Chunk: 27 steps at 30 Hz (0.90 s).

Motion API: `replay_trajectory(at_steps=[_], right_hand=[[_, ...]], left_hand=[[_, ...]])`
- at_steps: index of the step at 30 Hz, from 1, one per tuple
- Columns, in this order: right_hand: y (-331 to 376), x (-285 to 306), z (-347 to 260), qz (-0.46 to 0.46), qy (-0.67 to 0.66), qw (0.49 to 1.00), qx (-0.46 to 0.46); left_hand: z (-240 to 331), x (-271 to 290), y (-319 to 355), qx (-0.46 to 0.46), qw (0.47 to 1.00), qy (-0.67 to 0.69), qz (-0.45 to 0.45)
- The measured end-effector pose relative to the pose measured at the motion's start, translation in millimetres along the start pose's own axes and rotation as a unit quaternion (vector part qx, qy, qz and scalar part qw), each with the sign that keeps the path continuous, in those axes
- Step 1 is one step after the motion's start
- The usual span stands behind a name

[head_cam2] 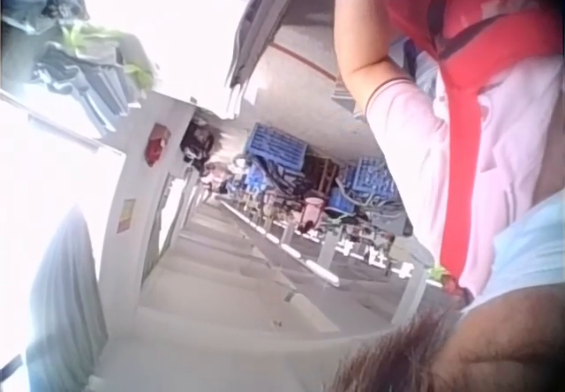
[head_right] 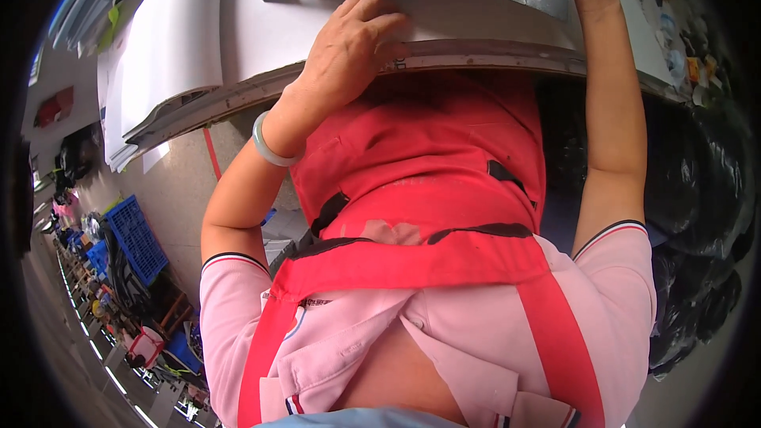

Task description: The recorder uses a small cleaning pad to wipe and smooth the surface of grey manufacturing panels at a workbench.

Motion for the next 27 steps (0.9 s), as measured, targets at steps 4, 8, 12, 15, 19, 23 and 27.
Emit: replay_trajectory(at_steps=[4,8,12,15,19,23,27], right_hand=[[32.9,-12.1,-41.8,0.278,0.485,0.792,0.245],[36.2,-24.5,-27.6,0.312,0.467,0.782,0.27],[49.2,6.1,-59.0,0.285,0.489,0.812,0.146],[36.3,-25.0,-34.3,0.295,0.451,0.813,0.219],[62.5,-58.5,-59.5,0.341,0.47,0.762,0.288],[89.6,-130.9,-59.6,0.42,0.645,0.502,0.395],[134.5,-110.9,-116.9,0.409,0.634,0.533,0.382]], left_hand=[[-15.9,9.6,-4.9,0.017,0.997,0.076,-0.022],[-14.0,9.2,-9.3,0.024,0.999,-0.005,-0.036],[22.1,-74.2,-62.1,0.016,0.972,-0.018,-0.233],[71.8,-46.5,-112.1,-0.226,0.941,-0.065,0.244],[14.9,-32.4,-152.6,-0.105,0.932,-0.12,0.327],[-98.3,62.7,-132.2,0.043,0.896,-0.137,0.419],[-199.6,230.7,-18.5,0.177,0.847,-0.1,0.491]])
Point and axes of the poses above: each hand's wrist, its own y-axis away from the middle knuckle, its own x-axis out of the back of the hand, z = x × y, the point moved 10 cm from there along -y, towards the middle knuckle, and after that the axes turned 10 degrees about y, right-handed, at the moved point
